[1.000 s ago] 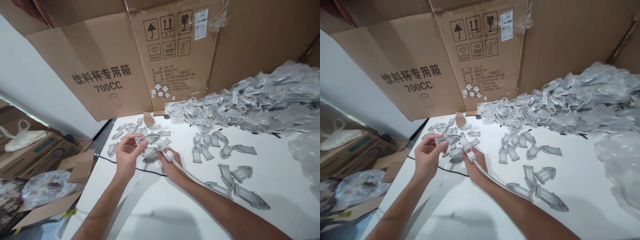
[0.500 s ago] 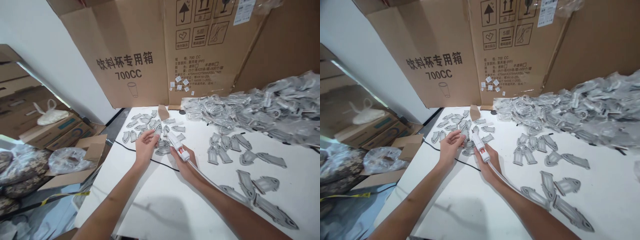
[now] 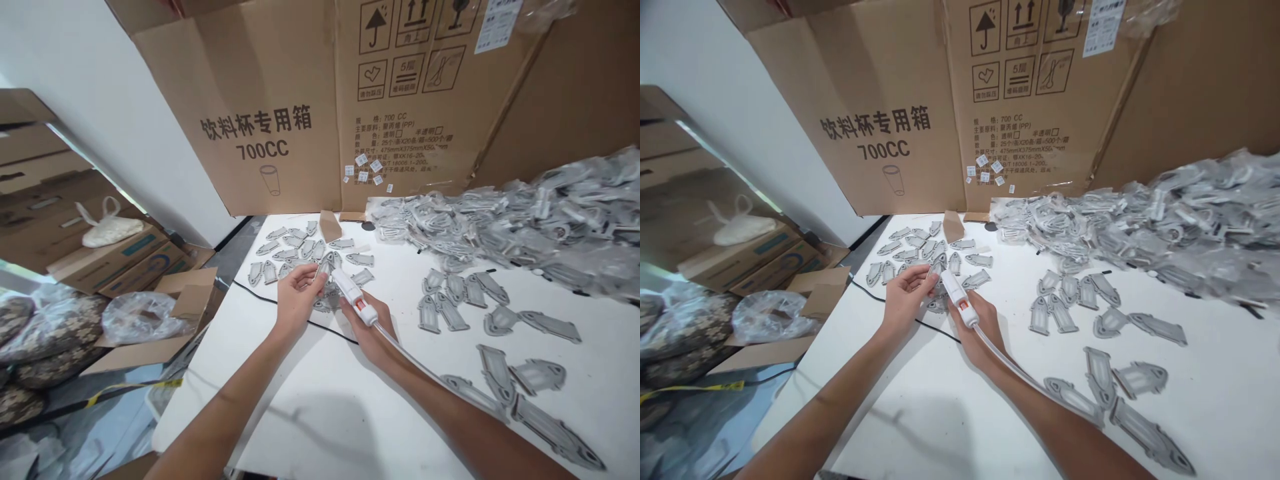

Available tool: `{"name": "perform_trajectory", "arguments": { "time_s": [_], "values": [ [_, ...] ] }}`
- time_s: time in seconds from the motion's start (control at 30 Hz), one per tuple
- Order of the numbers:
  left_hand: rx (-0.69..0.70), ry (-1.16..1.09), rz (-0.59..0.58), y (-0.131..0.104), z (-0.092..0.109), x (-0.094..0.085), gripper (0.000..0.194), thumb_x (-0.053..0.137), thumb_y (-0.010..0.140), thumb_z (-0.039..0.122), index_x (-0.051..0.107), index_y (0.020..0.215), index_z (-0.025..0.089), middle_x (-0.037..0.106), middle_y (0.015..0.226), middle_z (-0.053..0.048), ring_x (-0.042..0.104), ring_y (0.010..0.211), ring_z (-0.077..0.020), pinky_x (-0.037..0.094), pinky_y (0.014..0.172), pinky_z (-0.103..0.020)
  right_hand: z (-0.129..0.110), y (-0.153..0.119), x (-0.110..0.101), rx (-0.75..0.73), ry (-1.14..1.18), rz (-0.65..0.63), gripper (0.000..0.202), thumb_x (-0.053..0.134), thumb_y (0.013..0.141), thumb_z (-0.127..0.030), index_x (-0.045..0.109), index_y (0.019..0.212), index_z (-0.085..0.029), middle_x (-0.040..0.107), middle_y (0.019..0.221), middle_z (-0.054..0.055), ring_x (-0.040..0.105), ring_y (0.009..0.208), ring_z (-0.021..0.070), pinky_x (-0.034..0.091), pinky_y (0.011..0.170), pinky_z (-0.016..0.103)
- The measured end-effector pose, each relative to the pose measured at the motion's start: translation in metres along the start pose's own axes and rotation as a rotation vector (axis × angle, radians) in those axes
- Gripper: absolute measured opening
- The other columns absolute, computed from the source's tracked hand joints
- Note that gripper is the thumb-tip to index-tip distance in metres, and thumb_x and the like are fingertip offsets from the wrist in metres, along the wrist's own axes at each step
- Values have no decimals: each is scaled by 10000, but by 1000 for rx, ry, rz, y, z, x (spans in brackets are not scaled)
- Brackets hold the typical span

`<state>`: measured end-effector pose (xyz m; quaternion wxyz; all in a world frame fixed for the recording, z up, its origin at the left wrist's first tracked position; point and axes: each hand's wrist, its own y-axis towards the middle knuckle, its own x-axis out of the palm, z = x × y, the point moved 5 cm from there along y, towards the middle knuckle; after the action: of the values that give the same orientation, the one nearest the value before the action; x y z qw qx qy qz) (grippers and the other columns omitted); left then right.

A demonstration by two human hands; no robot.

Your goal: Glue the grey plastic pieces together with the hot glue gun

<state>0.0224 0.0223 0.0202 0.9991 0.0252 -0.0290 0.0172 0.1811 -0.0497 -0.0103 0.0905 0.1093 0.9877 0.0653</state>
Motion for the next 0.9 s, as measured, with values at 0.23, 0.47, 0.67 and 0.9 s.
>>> {"name": "perform_trajectory", "arguments": {
  "time_s": [0.23,0.47,0.67,0.9],
  "values": [
    [-9,-15,-23,-2,3,0,393,918,689,391,753,950,148,728,839,-45,586,591,-98,518,573,-243,4,-1,1,47,10,-12,443,592,968,-603,509,754,-224,483,650,-40,383,591,135,308,544,262],
    [-21,-19,-69,-3,10,3,380,907,702,398,750,937,144,706,784,-35,565,583,-96,496,566,-238,10,-2,1,114,13,-12,507,591,930,-680,513,717,-226,423,571,-53,337,526,124,271,481,263],
    [-32,-32,-67,-4,11,3,398,916,686,417,759,934,147,707,787,-40,566,588,-103,496,553,-242,11,0,-3,156,-39,-2,537,591,921,-660,393,635,-251,382,544,-51,325,527,122,271,473,269],
    [-22,-39,-62,-4,10,3,396,911,694,422,760,932,144,721,821,-50,565,585,-100,496,546,-239,7,-1,-4,180,-54,11,550,595,906,-669,384,610,-257,357,515,-54,307,517,124,268,470,281]
  ]
}}
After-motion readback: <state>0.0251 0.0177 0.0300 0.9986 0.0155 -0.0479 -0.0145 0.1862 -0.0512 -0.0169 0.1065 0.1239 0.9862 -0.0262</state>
